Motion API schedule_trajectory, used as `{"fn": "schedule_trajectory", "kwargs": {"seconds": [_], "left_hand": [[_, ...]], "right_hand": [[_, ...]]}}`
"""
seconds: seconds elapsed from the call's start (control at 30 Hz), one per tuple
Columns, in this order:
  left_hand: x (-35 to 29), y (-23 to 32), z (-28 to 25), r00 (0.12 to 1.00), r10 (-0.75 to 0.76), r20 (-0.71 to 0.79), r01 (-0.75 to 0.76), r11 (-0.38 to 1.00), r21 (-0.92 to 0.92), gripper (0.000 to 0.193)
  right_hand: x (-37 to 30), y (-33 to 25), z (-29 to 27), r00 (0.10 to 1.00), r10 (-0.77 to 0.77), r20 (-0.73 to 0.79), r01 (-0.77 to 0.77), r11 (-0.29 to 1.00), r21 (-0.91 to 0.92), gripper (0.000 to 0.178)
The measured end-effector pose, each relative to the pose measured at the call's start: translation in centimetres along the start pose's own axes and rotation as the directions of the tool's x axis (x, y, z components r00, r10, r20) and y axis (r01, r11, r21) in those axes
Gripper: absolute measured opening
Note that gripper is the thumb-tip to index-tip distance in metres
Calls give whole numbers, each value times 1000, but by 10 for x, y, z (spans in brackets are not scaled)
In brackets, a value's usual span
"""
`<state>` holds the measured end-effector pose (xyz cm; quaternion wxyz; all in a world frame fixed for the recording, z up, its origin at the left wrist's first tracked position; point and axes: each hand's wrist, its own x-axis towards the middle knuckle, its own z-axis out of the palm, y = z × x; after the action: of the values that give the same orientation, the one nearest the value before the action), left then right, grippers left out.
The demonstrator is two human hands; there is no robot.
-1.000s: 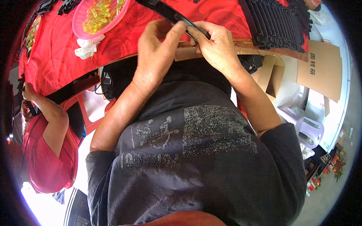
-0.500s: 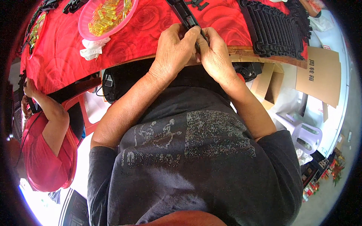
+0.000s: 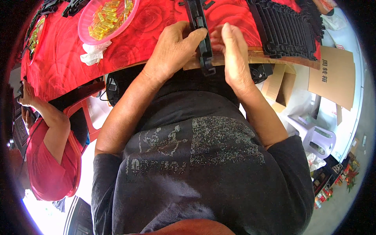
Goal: The person assembles level components by inserting level vials and small plastic pieces into black plastic casings by hand.
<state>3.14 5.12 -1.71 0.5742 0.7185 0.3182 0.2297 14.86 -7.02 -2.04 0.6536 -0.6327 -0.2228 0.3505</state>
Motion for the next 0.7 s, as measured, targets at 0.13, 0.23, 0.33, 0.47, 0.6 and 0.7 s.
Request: {"fn": "schedule_trajectory", "kwargs": {"seconds": [0.13, 0.23, 0.33, 0.47, 0.6, 0.7], "left_hand": [[-2, 7, -12, 935, -112, 337, 121, 993, -6, 40], [-2, 4, -11, 853, -121, 509, 170, 984, -51, 38], [-4, 5, -12, 819, -109, 563, 157, 987, -37, 34], [-20, -2, -3, 874, -110, 473, 168, 982, -82, 31], [-40, 2, 15, 917, -176, 358, 297, 901, -317, 27], [-45, 0, 26, 953, -154, 259, 216, 949, -229, 22]], "right_hand": [[16, -21, 14, 999, -16, 38, 9, 982, 190, 45], [26, -30, 23, 983, 67, 171, -115, 951, 288, 52], [36, -22, 15, 933, 95, 348, -231, 897, 376, 62], [41, -9, 6, 942, 107, 318, -252, 851, 460, 58], [36, -7, 8, 975, 52, 218, -142, 894, 425, 53], [33, -6, 8, 981, 55, 188, -134, 886, 443, 52]]}}
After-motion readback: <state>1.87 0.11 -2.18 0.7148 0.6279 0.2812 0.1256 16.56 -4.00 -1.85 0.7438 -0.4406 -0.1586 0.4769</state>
